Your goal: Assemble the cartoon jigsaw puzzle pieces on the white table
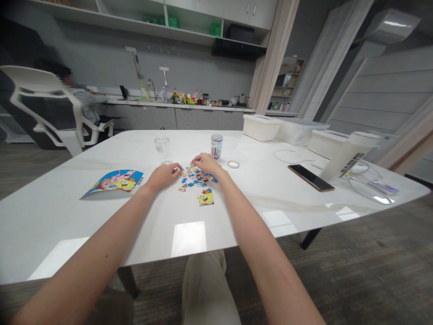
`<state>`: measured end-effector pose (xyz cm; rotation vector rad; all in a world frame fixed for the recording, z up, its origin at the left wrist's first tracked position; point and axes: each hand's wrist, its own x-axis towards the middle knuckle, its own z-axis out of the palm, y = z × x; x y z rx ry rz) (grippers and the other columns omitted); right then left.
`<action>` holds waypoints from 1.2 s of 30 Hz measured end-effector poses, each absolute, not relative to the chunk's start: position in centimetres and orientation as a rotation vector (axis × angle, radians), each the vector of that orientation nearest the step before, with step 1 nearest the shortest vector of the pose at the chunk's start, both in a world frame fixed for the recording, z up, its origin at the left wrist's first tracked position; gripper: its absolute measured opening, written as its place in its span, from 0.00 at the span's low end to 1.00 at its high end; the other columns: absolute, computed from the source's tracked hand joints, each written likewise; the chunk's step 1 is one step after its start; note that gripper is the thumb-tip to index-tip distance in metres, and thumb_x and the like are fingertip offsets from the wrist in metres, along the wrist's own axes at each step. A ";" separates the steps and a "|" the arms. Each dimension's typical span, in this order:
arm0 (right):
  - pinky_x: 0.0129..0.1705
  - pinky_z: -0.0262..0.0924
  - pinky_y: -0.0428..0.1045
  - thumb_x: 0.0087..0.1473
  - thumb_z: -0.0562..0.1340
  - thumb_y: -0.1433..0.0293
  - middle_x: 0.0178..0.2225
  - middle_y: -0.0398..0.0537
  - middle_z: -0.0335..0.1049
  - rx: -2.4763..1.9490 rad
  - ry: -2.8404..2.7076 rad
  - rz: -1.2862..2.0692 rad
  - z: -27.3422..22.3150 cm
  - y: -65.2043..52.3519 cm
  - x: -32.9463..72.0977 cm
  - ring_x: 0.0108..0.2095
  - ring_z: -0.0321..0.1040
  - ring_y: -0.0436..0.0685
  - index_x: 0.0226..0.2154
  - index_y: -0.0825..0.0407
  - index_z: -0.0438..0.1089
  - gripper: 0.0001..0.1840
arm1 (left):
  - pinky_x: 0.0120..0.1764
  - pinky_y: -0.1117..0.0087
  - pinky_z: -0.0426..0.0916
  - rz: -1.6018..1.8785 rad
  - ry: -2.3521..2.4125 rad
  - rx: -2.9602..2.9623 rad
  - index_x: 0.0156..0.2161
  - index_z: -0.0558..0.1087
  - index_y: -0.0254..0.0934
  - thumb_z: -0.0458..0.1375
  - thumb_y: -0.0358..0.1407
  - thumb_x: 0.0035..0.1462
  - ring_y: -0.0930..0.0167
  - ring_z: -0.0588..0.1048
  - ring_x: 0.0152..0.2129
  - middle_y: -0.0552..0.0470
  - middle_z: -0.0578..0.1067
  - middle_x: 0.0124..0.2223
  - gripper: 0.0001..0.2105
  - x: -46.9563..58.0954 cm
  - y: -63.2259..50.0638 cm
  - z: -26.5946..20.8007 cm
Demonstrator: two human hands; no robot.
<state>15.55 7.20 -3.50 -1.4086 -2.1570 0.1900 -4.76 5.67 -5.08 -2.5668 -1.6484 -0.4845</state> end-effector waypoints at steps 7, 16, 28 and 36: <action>0.44 0.59 0.45 0.55 0.58 0.75 0.39 0.53 0.77 -1.519 -2.182 -0.041 -4.1 6.5 13.8 0.40 0.70 0.55 0.38 0.56 0.79 0.13 | 0.38 0.67 0.67 -0.500 -1.650 -2.564 0.46 0.76 0.41 0.48 0.34 0.58 0.62 0.76 0.38 0.46 0.80 0.38 0.16 -4.7 5.5 -5.0; 0.47 0.58 0.45 0.56 0.55 0.78 0.41 0.55 0.75 -1.566 -2.292 -0.071 -5.0 8.1 13.2 0.43 0.69 0.55 0.39 0.56 0.78 0.16 | 0.38 0.66 0.68 -0.501 -1.642 -2.560 0.46 0.76 0.41 0.48 0.34 0.58 0.61 0.76 0.38 0.45 0.80 0.38 0.16 -4.6 5.6 -5.1; 0.52 0.58 0.48 0.51 0.53 0.84 0.49 0.51 0.72 -1.527 -2.312 -0.001 -5.7 7.9 14.1 0.49 0.65 0.56 0.49 0.55 0.71 0.24 | 0.39 0.66 0.68 -0.485 -1.645 -2.555 0.46 0.76 0.42 0.48 0.34 0.58 0.62 0.77 0.39 0.46 0.80 0.38 0.16 -4.7 5.7 -5.2; 0.55 0.56 0.49 0.50 0.54 0.84 0.50 0.51 0.72 -1.470 -2.319 0.088 -5.6 8.2 14.4 0.51 0.65 0.56 0.47 0.55 0.72 0.24 | 0.39 0.67 0.68 -0.470 -1.639 -2.553 0.47 0.76 0.42 0.48 0.35 0.58 0.62 0.76 0.39 0.46 0.80 0.39 0.17 -4.7 5.8 -5.1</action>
